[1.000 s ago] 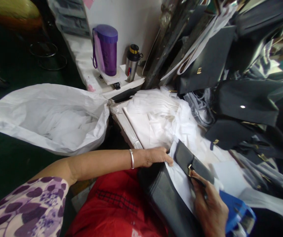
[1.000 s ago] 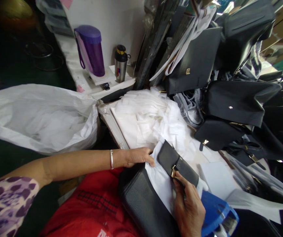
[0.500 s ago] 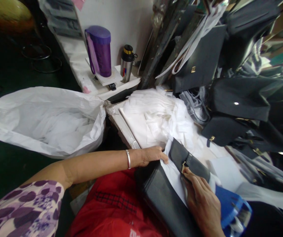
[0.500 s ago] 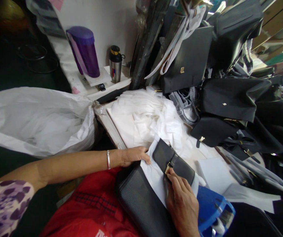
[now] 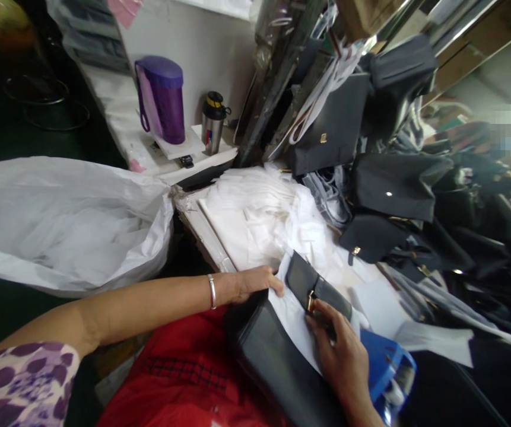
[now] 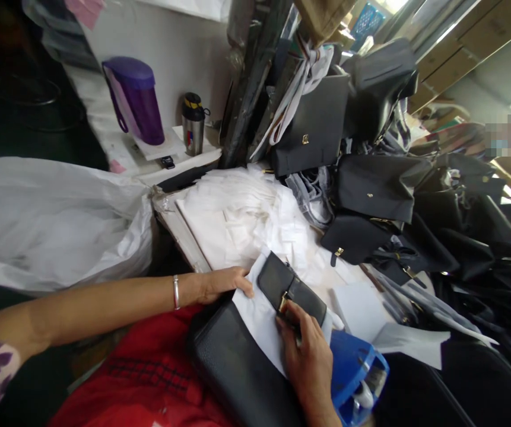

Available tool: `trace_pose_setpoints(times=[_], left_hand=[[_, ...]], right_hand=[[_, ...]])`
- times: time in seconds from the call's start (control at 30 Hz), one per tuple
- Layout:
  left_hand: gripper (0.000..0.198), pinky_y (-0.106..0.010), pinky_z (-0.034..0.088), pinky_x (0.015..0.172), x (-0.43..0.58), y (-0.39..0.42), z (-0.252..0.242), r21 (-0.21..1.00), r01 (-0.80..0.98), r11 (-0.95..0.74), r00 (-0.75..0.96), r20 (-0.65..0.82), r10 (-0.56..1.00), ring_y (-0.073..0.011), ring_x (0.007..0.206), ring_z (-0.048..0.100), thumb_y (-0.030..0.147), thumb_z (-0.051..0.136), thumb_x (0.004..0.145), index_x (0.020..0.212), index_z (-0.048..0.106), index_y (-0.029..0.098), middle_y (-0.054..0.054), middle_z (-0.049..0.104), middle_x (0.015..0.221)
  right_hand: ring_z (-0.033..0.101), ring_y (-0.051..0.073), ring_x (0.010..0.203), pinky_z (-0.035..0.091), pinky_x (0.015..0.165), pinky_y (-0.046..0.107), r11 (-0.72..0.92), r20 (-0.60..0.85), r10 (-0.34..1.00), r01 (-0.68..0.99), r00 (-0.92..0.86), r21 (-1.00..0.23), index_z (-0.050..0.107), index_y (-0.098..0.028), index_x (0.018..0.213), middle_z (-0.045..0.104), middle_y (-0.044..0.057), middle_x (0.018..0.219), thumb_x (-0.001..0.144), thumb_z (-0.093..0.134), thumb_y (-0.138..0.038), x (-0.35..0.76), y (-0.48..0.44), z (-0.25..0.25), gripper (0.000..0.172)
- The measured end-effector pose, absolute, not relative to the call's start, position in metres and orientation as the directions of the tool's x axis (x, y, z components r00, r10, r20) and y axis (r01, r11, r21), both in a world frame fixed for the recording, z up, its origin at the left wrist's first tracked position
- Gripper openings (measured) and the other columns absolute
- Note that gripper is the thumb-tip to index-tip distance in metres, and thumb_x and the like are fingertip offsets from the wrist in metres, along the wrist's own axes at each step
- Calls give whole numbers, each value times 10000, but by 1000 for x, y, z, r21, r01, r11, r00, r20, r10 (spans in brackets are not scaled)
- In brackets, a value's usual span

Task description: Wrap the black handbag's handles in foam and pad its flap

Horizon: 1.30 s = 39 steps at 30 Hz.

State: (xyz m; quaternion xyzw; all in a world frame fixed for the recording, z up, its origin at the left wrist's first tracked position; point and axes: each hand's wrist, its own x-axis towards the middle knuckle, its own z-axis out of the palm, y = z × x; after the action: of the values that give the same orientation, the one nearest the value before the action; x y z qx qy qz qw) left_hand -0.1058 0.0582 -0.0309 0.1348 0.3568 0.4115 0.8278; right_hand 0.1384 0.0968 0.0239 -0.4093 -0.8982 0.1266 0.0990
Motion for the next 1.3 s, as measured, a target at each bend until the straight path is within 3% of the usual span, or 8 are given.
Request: trace_pose_setpoints(times=[0.13, 0.47, 0.63, 0.8, 0.97, 1.1, 1.2, 1.3], left_hand=[[284, -306, 567, 543, -107, 59, -26, 472, -571, 671, 490, -461, 740, -244, 631, 680, 191, 712, 543, 814, 682, 109, -117, 721, 769], [308, -285, 550, 513, -107, 59, -28, 476, -594, 649, 466, -454, 760, -211, 579, 658, 110, 681, 491, 798, 670, 136, -64, 711, 726], [271, -311, 544, 497, -107, 58, -31, 515, -560, 649, 460, -458, 761, -219, 544, 641, 139, 664, 483, 753, 649, 133, -66, 691, 687], [289, -342, 547, 511, -108, 57, -29, 617, -461, 638, 407, -492, 770, -248, 575, 655, 180, 638, 511, 796, 597, 160, -53, 675, 691], [417, -413, 558, 771, -119, 53, -8, 824, -205, 528, 262, -474, 841, -320, 892, 669, 196, 647, 597, 1009, 595, 155, -96, 686, 952], [702, -510, 306, 1097, -125, 42, 27, 931, 216, 295, 17, -306, 952, -371, 1302, 385, 193, 676, 700, 1344, 400, 155, -159, 443, 1377], [548, -488, 342, 1057, -118, 35, 51, 652, 754, -87, 108, 8, 994, -331, 1252, 406, 143, 593, 796, 1321, 438, 150, -151, 454, 1338], [375, -433, 437, 918, -103, 38, 64, 407, 805, -432, 446, 65, 893, -299, 1081, 512, 140, 548, 819, 1193, 536, 138, -132, 577, 1133]], right_hand=[[668, 227, 1046, 525, 915, 357, 578, 69, 782, 679, -620, -453, 657, -237, 1096, 712, 60, 1133, 945, 517, -376, 143, 99, 25, 248], [657, 247, 1107, 510, 971, 325, 187, -110, 936, 738, -334, -649, 700, -250, 1059, 729, 25, 1138, 850, 596, -504, 147, 99, 27, 345], [602, 278, 1174, 437, 1047, 373, 57, -170, 955, 713, -243, -698, 708, -227, 1076, 720, 39, 1154, 807, 639, -527, 146, 101, 30, 409], [614, 291, 1140, 450, 1015, 376, 10, -181, 966, 722, -187, -692, 719, -211, 1068, 735, 51, 1103, 784, 661, -541, 142, 102, 31, 440], [629, 274, 1109, 465, 990, 372, 7, -167, 968, 689, -186, -725, 721, -222, 1057, 737, 46, 1099, 802, 650, -522, 140, 100, 30, 400], [647, 265, 1068, 489, 957, 380, 29, -158, 962, 657, -224, -754, 721, -222, 1039, 739, 48, 1083, 834, 622, -492, 139, 99, 30, 353], [660, 260, 1046, 507, 925, 370, 34, -143, 962, 618, -234, -785, 718, -218, 1036, 742, 54, 1077, 855, 606, -472, 138, 99, 29, 331], [661, 246, 1047, 505, 909, 338, 32, -139, 961, 591, -240, -806, 712, -225, 1042, 738, 46, 1089, 873, 594, -459, 139, 100, 29, 312]])
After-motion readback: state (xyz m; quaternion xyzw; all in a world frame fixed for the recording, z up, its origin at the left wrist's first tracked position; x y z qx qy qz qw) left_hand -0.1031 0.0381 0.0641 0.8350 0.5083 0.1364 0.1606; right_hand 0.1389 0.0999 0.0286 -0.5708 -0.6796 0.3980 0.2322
